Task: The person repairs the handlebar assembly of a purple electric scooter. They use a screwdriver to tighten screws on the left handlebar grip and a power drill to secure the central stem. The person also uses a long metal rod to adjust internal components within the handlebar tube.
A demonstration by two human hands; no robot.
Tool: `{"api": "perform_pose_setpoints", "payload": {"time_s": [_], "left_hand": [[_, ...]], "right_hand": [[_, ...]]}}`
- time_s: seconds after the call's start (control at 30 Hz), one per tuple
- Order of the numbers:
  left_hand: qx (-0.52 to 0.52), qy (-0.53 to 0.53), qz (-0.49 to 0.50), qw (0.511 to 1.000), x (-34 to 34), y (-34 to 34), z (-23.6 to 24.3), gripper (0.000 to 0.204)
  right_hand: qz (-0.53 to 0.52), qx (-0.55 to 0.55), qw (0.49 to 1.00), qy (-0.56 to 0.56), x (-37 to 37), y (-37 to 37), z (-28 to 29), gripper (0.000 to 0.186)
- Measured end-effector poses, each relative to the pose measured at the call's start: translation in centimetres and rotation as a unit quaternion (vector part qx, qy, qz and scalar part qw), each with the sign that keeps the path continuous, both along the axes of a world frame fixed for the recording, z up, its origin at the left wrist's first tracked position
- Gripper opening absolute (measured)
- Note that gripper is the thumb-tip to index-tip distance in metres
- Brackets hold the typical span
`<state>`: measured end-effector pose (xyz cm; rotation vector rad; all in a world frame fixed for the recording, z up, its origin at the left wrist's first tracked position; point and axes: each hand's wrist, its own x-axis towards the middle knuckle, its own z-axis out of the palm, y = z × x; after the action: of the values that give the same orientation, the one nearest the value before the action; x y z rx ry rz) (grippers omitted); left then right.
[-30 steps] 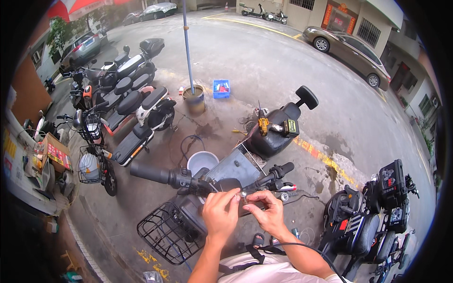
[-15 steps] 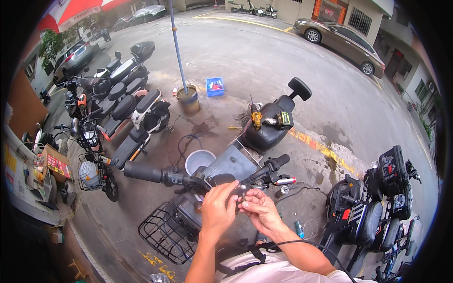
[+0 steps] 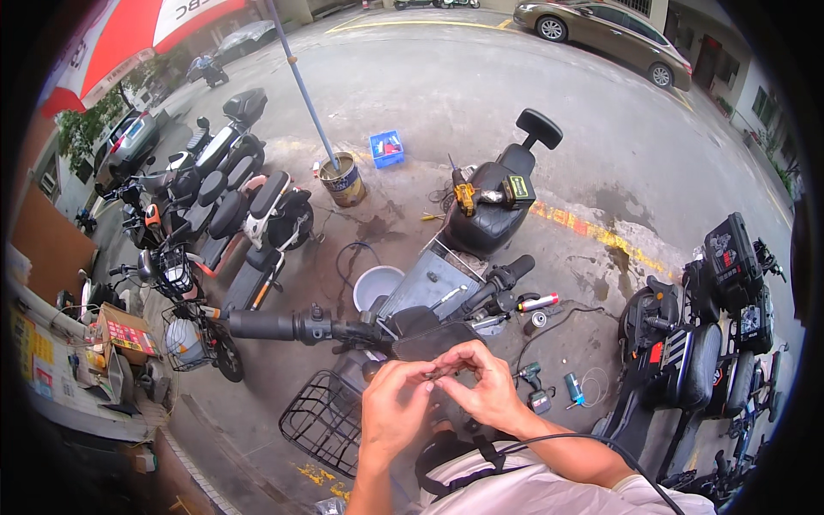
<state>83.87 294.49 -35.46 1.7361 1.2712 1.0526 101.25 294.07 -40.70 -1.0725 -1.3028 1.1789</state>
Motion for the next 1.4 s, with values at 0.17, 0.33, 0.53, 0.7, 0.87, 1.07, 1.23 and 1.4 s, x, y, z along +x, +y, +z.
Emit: {"api": "perform_pose_setpoints", "payload": {"time_s": [0.17,0.33,0.53,0.7,0.87,1.07,1.23,1.4], "left_hand": [[-0.133,-0.157,0.049,0.977,1.1,-1.1,-2.5,0.021],[-0.176,-0.266,0.034,0.947,1.4,-1.6,-4.3,0.021],[-0.170,-0.271,0.034,0.947,1.3,-1.9,-4.7,0.021],[-0.181,-0.296,0.036,0.937,1.2,-2.0,-4.6,0.023],[-0.176,-0.302,0.037,0.936,1.0,-2.1,-4.5,0.023],[-0.149,-0.303,0.024,0.941,0.7,-1.9,-5.0,0.023],[-0.169,-0.290,-0.034,0.942,-0.5,1.3,-4.9,0.019],[-0.127,-0.171,-0.068,0.975,1.6,11.8,-6.3,0.015]], "right_hand": [[-0.019,0.075,0.995,-0.068,0.5,-0.4,0.7,0.027],[-0.015,0.127,0.987,-0.094,1.1,-0.5,0.3,0.025],[0.002,0.132,0.987,-0.096,1.5,-0.5,0.5,0.026],[0.024,0.128,0.990,-0.061,1.8,-0.2,0.1,0.025],[0.047,0.062,0.997,-0.004,1.7,-0.5,-1.1,0.025],[0.035,0.072,0.996,-0.036,1.5,-1.1,-0.5,0.023],[-0.044,0.074,0.996,-0.027,2.1,-0.6,-1.0,0.023],[-0.211,-0.037,0.975,0.054,2.4,3.8,-5.6,0.020]]}}
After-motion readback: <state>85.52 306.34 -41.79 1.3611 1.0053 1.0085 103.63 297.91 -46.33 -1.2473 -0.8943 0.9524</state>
